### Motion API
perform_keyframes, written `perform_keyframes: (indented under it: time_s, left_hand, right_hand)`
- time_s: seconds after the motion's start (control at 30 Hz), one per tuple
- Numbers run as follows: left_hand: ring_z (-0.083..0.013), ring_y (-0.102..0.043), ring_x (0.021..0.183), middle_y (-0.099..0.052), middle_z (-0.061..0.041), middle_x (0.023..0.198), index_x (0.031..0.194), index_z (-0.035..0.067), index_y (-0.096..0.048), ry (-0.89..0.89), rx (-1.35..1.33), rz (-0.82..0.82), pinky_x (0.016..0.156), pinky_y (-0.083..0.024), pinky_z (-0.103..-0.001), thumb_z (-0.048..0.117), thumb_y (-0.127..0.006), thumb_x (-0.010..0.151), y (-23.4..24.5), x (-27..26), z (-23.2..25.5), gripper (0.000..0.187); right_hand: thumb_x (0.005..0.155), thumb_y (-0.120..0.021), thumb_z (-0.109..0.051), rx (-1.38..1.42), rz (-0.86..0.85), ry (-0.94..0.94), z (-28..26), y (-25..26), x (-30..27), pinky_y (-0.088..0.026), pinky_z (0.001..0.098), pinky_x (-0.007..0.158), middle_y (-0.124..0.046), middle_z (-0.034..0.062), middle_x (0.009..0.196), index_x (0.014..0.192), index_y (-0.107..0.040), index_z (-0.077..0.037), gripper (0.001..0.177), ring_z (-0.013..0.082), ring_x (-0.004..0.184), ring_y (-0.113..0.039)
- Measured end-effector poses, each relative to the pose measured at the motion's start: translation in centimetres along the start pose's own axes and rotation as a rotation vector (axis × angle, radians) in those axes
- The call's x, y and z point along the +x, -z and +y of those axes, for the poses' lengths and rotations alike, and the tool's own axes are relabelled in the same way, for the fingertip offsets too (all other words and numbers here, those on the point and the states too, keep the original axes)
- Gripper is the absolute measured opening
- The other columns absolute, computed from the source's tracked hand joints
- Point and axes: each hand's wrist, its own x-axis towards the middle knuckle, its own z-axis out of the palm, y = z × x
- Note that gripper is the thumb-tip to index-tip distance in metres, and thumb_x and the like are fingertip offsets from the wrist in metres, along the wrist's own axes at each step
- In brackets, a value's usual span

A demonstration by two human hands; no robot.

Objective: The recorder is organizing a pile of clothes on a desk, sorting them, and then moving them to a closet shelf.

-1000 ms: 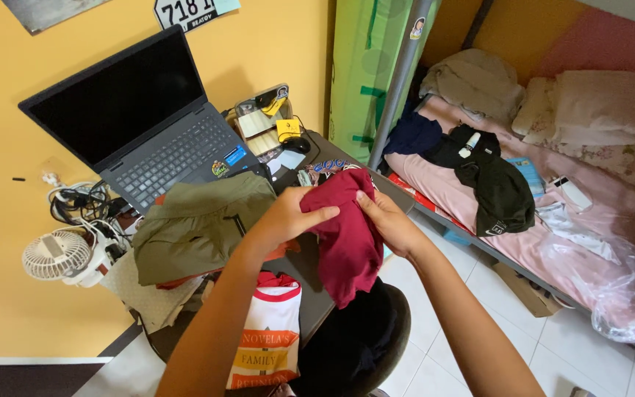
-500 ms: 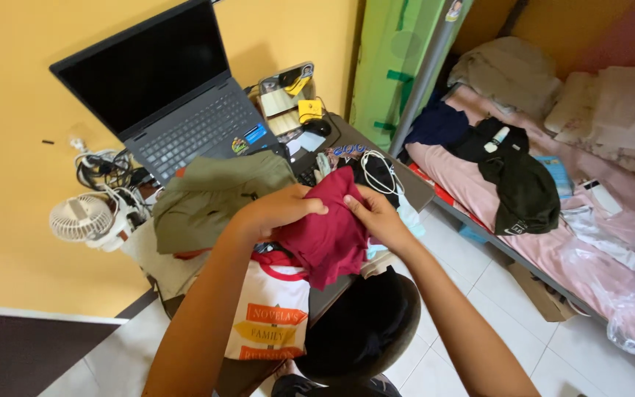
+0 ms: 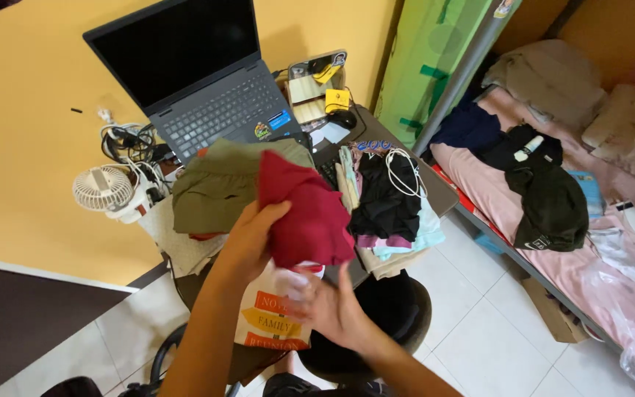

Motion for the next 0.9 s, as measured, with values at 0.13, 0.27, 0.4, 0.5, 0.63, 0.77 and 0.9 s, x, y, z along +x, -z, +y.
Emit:
perform_keyframes:
  time_s: [0.13,0.27,0.4,0.5,0.63,0.77,0.9]
  left_hand:
    - [-0.0247,-0.070,0.103,-0.071,-0.010,0.118,0.129,0.006,-0.060,-0.013,-0.155,0.194,0.090,-0.058,-0.041,0.013,-0.061,0.084,3.2,-5.4,0.4,0.045]
    - [-0.0274,-0.068,0.102,-0.070,-0.013,0.116,0.128,-0.001,-0.059,-0.081,-0.018,0.313,0.089,-0.058,-0.042,0.003,-0.059,0.080,11.5,-7.7,-3.5,0.048]
    - [-0.0290,-0.066,0.098,-0.069,-0.016,0.113,0.129,-0.002,-0.060,-0.093,0.131,0.433,0.084,-0.056,-0.041,-0.001,-0.057,0.079,20.5,-8.6,-11.1,0.050]
    - [-0.0266,-0.065,0.099,-0.068,-0.012,0.116,0.131,0.002,-0.059,-0.063,-0.081,0.439,0.086,-0.054,-0.038,-0.005,-0.053,0.073,20.2,-11.7,-12.4,0.059]
    - [-0.0257,-0.065,0.115,-0.066,-0.012,0.131,0.136,0.003,-0.057,-0.102,-0.402,0.410,0.099,-0.052,-0.040,0.002,-0.056,0.082,18.7,-15.9,-12.5,0.055]
    - [-0.0294,-0.066,0.115,-0.068,-0.012,0.133,0.139,0.010,-0.055,0.154,-0.474,0.604,0.095,-0.053,-0.050,0.030,-0.056,0.090,14.5,-19.3,-10.0,0.053]
    - [-0.0334,-0.070,0.113,-0.069,-0.020,0.130,0.142,-0.002,-0.054,0.173,-0.354,0.572,0.094,-0.058,-0.047,0.022,-0.063,0.092,21.3,-19.9,-20.2,0.056]
  right_hand:
    - [0.075,-0.042,-0.080,0.757,-0.031,0.234,-4.5,-3.6,2.1,-0.056,0.0449,0.094,-0.076,0.0091,0.111,0.124,-0.060,-0.010,0.088,0.0237,0.107,-0.072]
    - [0.100,-0.064,-0.031,0.969,-0.019,0.263,0.2,5.3,9.7,-0.052,0.0374,0.107,-0.071,0.0069,0.128,0.132,-0.062,-0.010,0.039,0.0210,0.117,-0.068]
    - [0.099,-0.068,-0.016,0.795,0.056,0.185,1.5,7.0,12.0,-0.051,0.0380,0.104,-0.071,0.0094,0.125,0.129,-0.064,-0.005,0.032,0.0232,0.114,-0.067]
    - [0.097,-0.066,-0.014,0.638,-0.021,0.157,1.1,5.7,11.9,-0.051,0.0395,0.106,-0.071,0.0095,0.128,0.133,-0.062,-0.005,0.037,0.0235,0.117,-0.066]
    - [0.095,-0.064,-0.015,0.518,-0.111,0.033,-1.1,2.7,10.3,-0.049,0.0437,0.108,-0.067,0.0126,0.134,0.137,-0.058,-0.004,0.044,0.0275,0.122,-0.064]
    - [0.097,-0.064,-0.017,0.368,-0.197,-0.066,-0.8,2.9,10.5,-0.046,0.0459,0.110,-0.064,0.0141,0.138,0.141,-0.055,-0.004,0.047,0.0290,0.126,-0.062]
    - [0.095,-0.062,-0.021,0.273,-0.086,-0.213,3.3,5.8,12.1,-0.044,0.0505,0.109,-0.064,0.0142,0.139,0.142,-0.053,-0.006,0.050,0.0307,0.125,-0.062]
